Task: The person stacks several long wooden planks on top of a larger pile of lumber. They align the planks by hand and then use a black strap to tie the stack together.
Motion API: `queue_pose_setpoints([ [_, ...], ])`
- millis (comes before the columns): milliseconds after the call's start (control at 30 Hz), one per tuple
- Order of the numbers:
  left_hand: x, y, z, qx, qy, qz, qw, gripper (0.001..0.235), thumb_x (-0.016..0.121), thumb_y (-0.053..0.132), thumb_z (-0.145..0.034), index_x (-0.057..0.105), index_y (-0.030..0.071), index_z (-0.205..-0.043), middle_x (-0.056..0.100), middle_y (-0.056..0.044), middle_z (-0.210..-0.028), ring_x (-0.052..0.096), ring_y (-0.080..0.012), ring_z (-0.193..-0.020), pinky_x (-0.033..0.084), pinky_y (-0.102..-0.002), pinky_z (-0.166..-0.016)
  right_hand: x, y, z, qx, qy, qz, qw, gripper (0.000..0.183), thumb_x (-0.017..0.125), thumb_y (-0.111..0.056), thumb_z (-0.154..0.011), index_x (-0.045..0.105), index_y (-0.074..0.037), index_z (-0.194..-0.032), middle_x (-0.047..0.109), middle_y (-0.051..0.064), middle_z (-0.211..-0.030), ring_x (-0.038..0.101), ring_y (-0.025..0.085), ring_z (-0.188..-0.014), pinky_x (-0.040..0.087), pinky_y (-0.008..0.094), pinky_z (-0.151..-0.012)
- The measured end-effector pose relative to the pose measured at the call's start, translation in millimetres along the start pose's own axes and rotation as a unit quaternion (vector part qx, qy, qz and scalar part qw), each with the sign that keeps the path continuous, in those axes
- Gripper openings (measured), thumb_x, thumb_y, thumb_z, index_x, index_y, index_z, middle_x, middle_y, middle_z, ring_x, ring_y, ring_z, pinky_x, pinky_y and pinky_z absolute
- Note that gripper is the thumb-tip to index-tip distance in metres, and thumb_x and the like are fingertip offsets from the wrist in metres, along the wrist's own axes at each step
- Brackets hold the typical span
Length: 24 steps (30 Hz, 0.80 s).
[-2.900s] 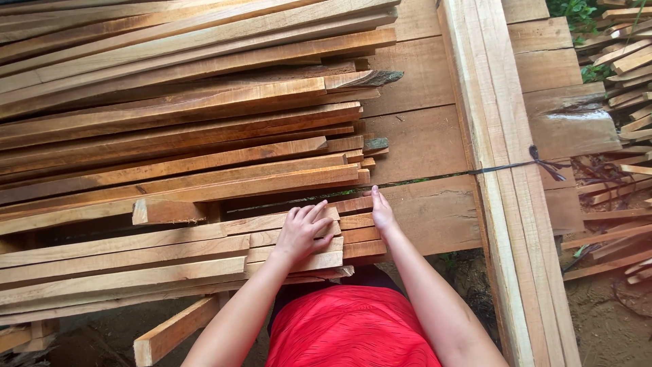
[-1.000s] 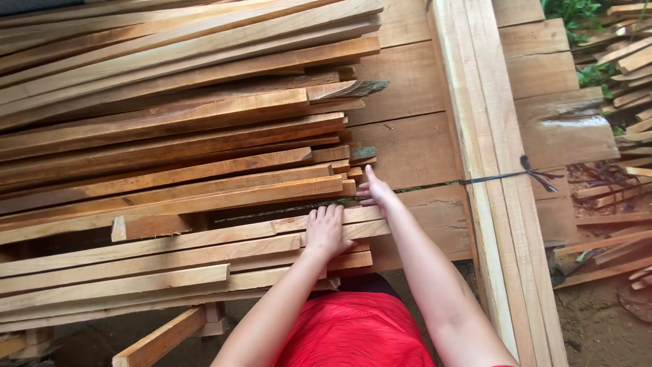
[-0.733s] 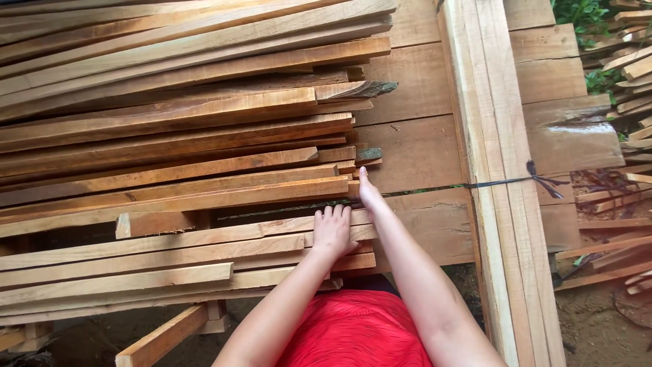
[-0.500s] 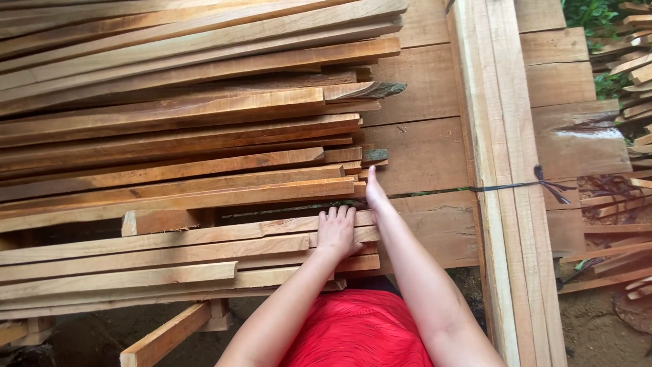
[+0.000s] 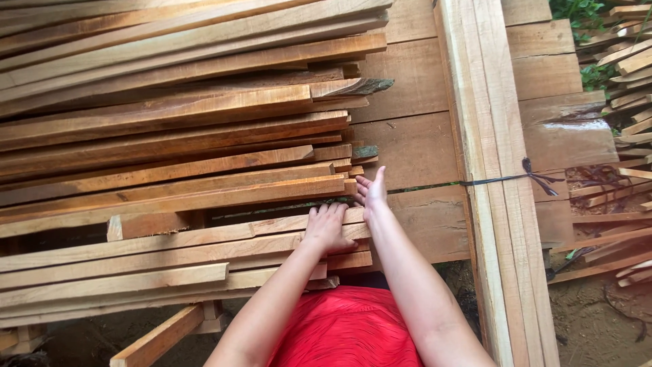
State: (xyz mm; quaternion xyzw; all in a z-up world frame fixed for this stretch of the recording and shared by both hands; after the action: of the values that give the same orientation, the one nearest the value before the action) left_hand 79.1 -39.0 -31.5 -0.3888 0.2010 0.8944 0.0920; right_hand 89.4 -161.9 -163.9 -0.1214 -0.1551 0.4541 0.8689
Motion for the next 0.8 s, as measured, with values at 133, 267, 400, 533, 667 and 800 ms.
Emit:
queue_pose_setpoints([
  [133,5,-3,-7,0.014,0.020,-0.005,1.000,0.103,0.088,0.055,-0.062,0.046,0.014,-0.146,0.054,-0.008,-0.141,0.048,-0.0271,-0.132,0.034,-0.048,-0.109,-13,-32,18,-0.020,-0.034,-0.050,0.998,0.089,0.021,-0.077,-0.098,0.053,-0.006,-0.143,0.060,0.011,-0.138,0.051,0.030,-0.127,0.034,0.049,-0.112],
  [267,16,-9,-6,0.022,0.030,-0.009,0.999,0.102,0.088,0.055,-0.063,0.047,0.015,-0.146,0.055,-0.007,-0.140,0.049,-0.0264,-0.131,0.035,-0.046,-0.109,-43,-50,32,-0.093,-0.084,0.055,0.991,0.075,0.033,-0.066,-0.102,0.057,-0.003,-0.133,0.067,0.014,-0.134,0.060,0.033,-0.126,0.042,0.050,-0.117],
  [400,9,-5,-6,0.004,0.011,-0.004,1.000,0.103,0.089,0.056,-0.061,0.046,0.015,-0.145,0.055,-0.007,-0.139,0.049,-0.0251,-0.132,0.035,-0.046,-0.109,-49,-15,34,-0.054,-0.106,0.203,0.972,0.080,0.024,-0.067,-0.101,0.062,-0.004,-0.134,0.067,0.015,-0.137,0.064,0.032,-0.126,0.039,0.049,-0.114],
  [533,12,-2,-4,0.008,0.010,-0.031,0.999,0.105,0.089,0.058,-0.062,0.044,0.013,-0.146,0.054,-0.008,-0.141,0.049,-0.0270,-0.131,0.035,-0.047,-0.108,-28,2,45,0.010,-0.119,0.236,0.964,0.089,0.017,-0.074,-0.097,0.059,-0.009,-0.142,0.063,0.012,-0.144,0.063,0.029,-0.128,0.038,0.047,-0.112],
  [667,0,11,0,0.007,0.009,-0.031,0.999,0.105,0.088,0.057,-0.064,0.043,0.011,-0.147,0.052,-0.010,-0.142,0.049,-0.0295,-0.130,0.036,-0.048,-0.108,-22,17,29,0.044,-0.141,0.206,0.967,0.095,0.016,-0.078,-0.096,0.057,-0.008,-0.145,0.063,0.015,-0.142,0.061,0.029,-0.127,0.047,0.046,-0.109],
  [800,12,3,-3,-0.007,-0.009,-0.037,0.999,0.099,0.086,0.055,-0.068,0.043,0.012,-0.146,0.051,-0.010,-0.142,0.048,-0.0298,-0.130,0.036,-0.048,-0.107,-3,36,11,0.041,-0.133,0.130,0.982,0.088,0.025,-0.074,-0.097,0.060,-0.005,-0.139,0.067,0.017,-0.134,0.065,0.028,-0.119,0.052,0.044,-0.103],
])
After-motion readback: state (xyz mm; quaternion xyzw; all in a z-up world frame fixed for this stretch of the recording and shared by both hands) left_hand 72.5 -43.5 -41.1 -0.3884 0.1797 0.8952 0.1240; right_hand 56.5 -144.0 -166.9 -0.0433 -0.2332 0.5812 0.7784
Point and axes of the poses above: each hand's wrist, its own z-axis away from the middle knuckle, its own x-axis out of the palm, y = z × x, the point moved 8 cm from there along -z, towards the middle knuckle
